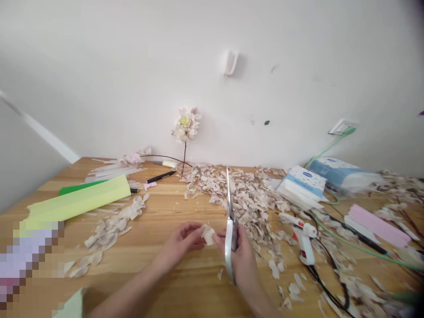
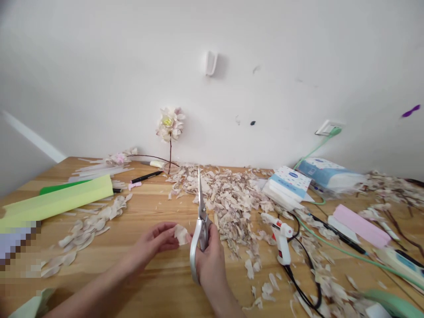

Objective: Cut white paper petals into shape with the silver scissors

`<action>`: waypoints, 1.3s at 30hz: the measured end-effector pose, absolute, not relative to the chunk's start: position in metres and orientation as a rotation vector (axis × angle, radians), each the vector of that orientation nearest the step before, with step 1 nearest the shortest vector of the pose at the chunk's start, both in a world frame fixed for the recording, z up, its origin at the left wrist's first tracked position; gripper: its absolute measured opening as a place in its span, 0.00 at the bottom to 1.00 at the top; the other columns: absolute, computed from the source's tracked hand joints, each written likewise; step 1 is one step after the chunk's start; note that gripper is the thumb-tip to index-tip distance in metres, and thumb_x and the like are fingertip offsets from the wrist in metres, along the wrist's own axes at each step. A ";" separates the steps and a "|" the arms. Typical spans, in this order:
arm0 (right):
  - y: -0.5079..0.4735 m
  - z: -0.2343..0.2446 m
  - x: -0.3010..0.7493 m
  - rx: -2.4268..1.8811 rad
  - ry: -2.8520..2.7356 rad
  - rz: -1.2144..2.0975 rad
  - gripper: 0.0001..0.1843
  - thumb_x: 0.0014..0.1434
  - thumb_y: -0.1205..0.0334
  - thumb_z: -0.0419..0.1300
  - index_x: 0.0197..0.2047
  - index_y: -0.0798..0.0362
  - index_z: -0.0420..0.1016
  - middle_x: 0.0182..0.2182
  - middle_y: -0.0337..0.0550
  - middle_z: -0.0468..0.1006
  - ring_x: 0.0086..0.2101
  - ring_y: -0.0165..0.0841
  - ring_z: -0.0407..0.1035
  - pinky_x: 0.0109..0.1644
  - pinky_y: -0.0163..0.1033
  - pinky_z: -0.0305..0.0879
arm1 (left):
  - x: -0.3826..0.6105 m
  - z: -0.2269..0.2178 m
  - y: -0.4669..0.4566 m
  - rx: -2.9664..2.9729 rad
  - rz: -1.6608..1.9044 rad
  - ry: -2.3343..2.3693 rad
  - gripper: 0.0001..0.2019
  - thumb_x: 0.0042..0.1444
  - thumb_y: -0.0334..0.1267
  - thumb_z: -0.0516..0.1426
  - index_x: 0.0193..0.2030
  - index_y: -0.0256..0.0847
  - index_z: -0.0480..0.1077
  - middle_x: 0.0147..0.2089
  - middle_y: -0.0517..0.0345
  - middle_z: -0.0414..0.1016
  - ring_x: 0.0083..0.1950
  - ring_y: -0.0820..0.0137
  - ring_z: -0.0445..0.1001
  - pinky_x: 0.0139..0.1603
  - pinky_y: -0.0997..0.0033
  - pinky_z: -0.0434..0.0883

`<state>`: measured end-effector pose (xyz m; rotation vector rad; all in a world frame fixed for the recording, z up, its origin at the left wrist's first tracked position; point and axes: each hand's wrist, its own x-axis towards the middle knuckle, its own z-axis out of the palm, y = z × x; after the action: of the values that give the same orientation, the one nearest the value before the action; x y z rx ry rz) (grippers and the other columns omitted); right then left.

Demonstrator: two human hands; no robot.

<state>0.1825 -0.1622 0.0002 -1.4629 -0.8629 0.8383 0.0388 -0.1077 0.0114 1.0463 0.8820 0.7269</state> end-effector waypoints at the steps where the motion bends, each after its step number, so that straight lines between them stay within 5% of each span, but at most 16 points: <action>1: -0.163 -0.002 0.183 -1.481 -0.886 0.830 0.21 0.40 0.60 0.68 0.35 0.49 0.62 0.27 0.37 0.77 0.29 0.36 0.72 0.37 0.39 0.67 | 0.041 0.011 -0.108 1.008 0.675 0.852 0.18 0.42 0.47 0.63 0.36 0.36 0.70 0.38 0.51 0.78 0.40 0.64 0.76 0.44 0.64 0.72; 5: -0.166 -0.006 0.184 -1.541 -0.940 0.819 0.20 0.42 0.59 0.66 0.36 0.50 0.62 0.26 0.38 0.77 0.27 0.37 0.72 0.35 0.39 0.67 | 0.046 0.007 -0.111 0.983 0.631 0.863 0.18 0.34 0.44 0.67 0.32 0.36 0.72 0.34 0.54 0.79 0.36 0.66 0.77 0.36 0.69 0.73; 22: -0.165 -0.009 0.187 -1.520 -0.928 0.800 0.19 0.40 0.60 0.66 0.34 0.49 0.64 0.27 0.38 0.79 0.29 0.38 0.74 0.33 0.39 0.68 | 0.041 0.019 -0.112 0.936 0.455 0.981 0.20 0.35 0.45 0.66 0.35 0.36 0.77 0.39 0.49 0.80 0.42 0.61 0.76 0.29 0.74 0.72; 29: -0.165 -0.009 0.185 -1.517 -0.946 0.795 0.19 0.41 0.62 0.66 0.36 0.49 0.63 0.26 0.38 0.79 0.28 0.37 0.74 0.35 0.40 0.68 | 0.041 0.023 -0.111 0.952 0.429 0.977 0.19 0.35 0.44 0.65 0.35 0.35 0.77 0.44 0.48 0.78 0.44 0.60 0.75 0.31 0.74 0.71; 39: -0.163 -0.006 0.182 -1.525 -0.944 0.774 0.17 0.40 0.60 0.66 0.33 0.50 0.64 0.26 0.39 0.79 0.28 0.38 0.74 0.35 0.40 0.68 | 0.039 0.016 -0.109 0.990 0.381 0.917 0.16 0.37 0.41 0.64 0.35 0.37 0.77 0.37 0.52 0.80 0.42 0.63 0.76 0.33 0.74 0.71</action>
<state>0.1822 -0.1632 -0.0061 -1.5252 -0.9439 0.7739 0.0385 -0.1090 0.0157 0.9898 0.9172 0.3814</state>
